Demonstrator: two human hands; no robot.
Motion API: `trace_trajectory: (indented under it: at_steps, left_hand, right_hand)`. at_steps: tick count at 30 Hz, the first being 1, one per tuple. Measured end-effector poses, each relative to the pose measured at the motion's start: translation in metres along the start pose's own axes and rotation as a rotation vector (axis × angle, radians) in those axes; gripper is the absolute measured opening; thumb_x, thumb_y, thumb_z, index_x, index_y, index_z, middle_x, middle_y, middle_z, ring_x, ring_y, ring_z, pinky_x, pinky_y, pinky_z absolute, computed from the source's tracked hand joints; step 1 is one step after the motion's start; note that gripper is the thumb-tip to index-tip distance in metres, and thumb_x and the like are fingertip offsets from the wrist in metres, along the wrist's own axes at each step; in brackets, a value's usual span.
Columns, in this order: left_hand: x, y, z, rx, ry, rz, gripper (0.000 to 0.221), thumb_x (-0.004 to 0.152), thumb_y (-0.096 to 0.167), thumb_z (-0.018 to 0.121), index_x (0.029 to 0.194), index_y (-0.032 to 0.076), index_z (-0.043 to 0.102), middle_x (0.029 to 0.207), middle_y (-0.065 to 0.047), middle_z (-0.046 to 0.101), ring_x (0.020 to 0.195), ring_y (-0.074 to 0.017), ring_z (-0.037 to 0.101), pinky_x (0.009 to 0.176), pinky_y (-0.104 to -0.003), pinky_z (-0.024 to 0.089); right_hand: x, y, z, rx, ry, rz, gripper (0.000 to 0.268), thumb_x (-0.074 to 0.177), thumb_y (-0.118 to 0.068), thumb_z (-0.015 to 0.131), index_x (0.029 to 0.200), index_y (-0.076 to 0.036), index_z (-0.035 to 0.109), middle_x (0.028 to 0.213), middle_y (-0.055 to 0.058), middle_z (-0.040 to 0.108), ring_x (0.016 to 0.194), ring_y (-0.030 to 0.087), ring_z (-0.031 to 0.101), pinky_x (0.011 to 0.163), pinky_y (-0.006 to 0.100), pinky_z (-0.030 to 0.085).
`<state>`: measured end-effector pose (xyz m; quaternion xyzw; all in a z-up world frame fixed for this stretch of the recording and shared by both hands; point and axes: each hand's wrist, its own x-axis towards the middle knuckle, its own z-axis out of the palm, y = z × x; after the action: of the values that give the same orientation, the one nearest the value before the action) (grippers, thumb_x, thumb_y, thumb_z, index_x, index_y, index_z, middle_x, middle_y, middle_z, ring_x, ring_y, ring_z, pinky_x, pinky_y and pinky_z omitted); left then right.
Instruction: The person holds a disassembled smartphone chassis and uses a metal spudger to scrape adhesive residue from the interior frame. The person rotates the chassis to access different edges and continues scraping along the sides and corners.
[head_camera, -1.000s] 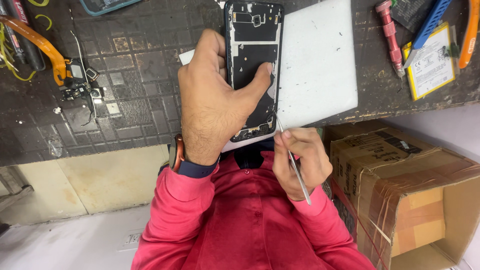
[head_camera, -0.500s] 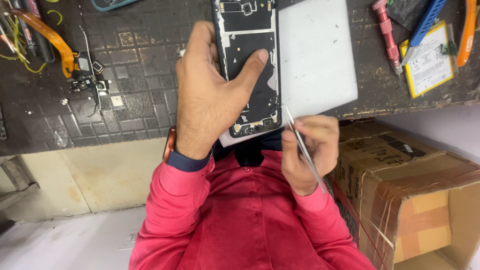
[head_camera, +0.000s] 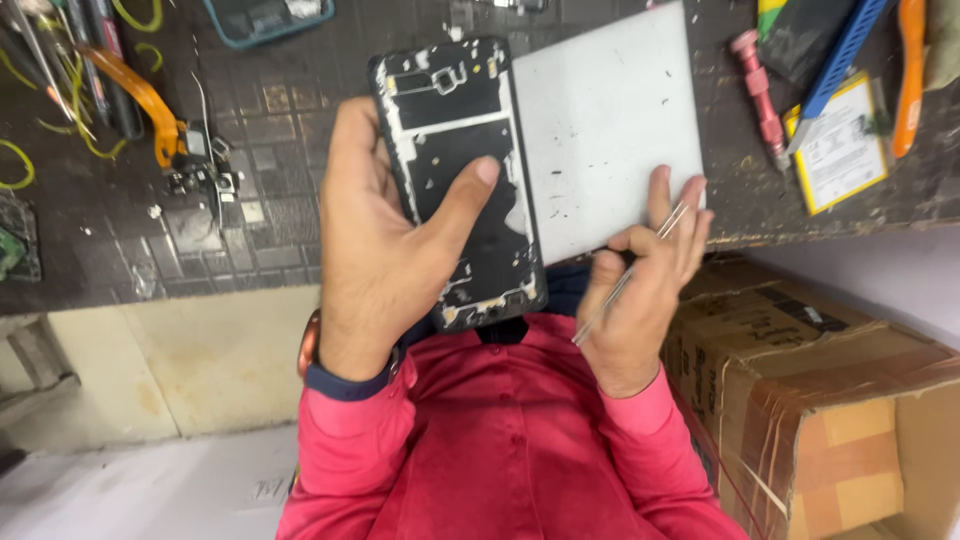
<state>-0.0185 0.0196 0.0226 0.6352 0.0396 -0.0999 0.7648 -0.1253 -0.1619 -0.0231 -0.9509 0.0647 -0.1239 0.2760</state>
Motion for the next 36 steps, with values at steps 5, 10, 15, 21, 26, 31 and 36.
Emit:
trace_trajectory:
  at_steps: [5, 10, 15, 21, 26, 31, 36]
  left_hand:
    - [0.0, -0.001, -0.01, 0.028, 0.0, 0.055, 0.035, 0.106, -0.005, 0.074, 0.125, -0.002, 0.044, 0.117, -0.01, 0.068, 0.107, -0.0102, 0.068, 0.095, -0.025, 0.059]
    - [0.011, -0.001, 0.002, 0.211, 0.004, 0.065, 0.038, 0.101, 0.0, 0.076, 0.124, -0.001, 0.047, 0.115, -0.011, 0.074, 0.104, -0.0121, 0.073, 0.089, -0.028, 0.063]
    - [0.02, -0.006, 0.01, 0.401, -0.013, 0.079, 0.039, 0.094, 0.007, 0.08, 0.116, -0.001, 0.049, 0.101, -0.012, 0.079, 0.092, -0.0153, 0.081, 0.077, -0.029, 0.064]
    - [0.019, -0.019, 0.016, 0.35, -0.028, 0.119, 0.039, 0.096, 0.006, 0.079, 0.118, -0.001, 0.047, 0.103, -0.012, 0.077, 0.094, -0.0173, 0.08, 0.079, -0.03, 0.064]
    - [0.017, -0.023, 0.017, 0.365, 0.011, 0.123, 0.039, 0.096, 0.007, 0.079, 0.119, 0.0, 0.048, 0.104, -0.013, 0.077, 0.095, -0.0187, 0.081, 0.081, -0.031, 0.065]
    - [0.021, -0.025, 0.017, 0.467, 0.053, 0.145, 0.041, 0.095, 0.008, 0.08, 0.12, 0.0, 0.049, 0.105, -0.013, 0.078, 0.097, -0.0198, 0.081, 0.081, -0.031, 0.064]
    - [0.018, -0.025, 0.022, 0.397, 0.092, 0.157, 0.043, 0.095, 0.009, 0.082, 0.126, 0.001, 0.053, 0.109, -0.013, 0.078, 0.101, -0.0215, 0.082, 0.087, -0.031, 0.064]
  right_hand:
    - [-0.004, -0.013, 0.004, -0.028, -0.032, 0.004, 0.036, 0.1, -0.012, 0.073, 0.106, -0.004, 0.039, 0.163, 0.031, 0.038, 0.157, 0.043, 0.028, 0.125, 0.058, 0.017]
    - [-0.013, -0.021, 0.003, -0.124, -0.065, 0.014, 0.034, 0.095, -0.008, 0.073, 0.104, -0.005, 0.04, 0.161, 0.03, 0.042, 0.153, 0.04, 0.034, 0.116, 0.052, 0.02]
    - [-0.01, -0.001, -0.008, -0.05, -0.003, 0.045, 0.039, 0.099, -0.012, 0.077, 0.1, -0.009, 0.039, 0.149, 0.013, 0.064, 0.153, 0.024, 0.048, 0.115, 0.041, 0.024]
    - [-0.014, -0.001, 0.0, -0.069, 0.081, 0.103, 0.046, 0.099, -0.022, 0.081, 0.103, -0.007, 0.038, 0.141, 0.016, 0.065, 0.113, 0.03, 0.044, 0.107, 0.045, 0.026]
    - [-0.008, -0.011, 0.017, -0.111, 0.117, 0.155, 0.043, 0.1, -0.022, 0.077, 0.11, -0.005, 0.038, 0.133, 0.017, 0.057, 0.116, 0.03, 0.037, 0.107, 0.049, 0.024]
    - [0.0, -0.006, 0.006, -0.039, 0.114, 0.125, 0.022, 0.108, -0.02, 0.057, 0.116, -0.004, 0.044, 0.12, 0.016, 0.057, 0.108, 0.028, 0.04, 0.103, 0.044, 0.028]
    - [-0.001, -0.005, -0.009, 0.303, 0.171, 0.114, 0.019, 0.111, -0.017, 0.044, 0.124, -0.004, 0.048, 0.116, 0.012, 0.055, 0.099, 0.022, 0.053, 0.094, 0.034, 0.042]
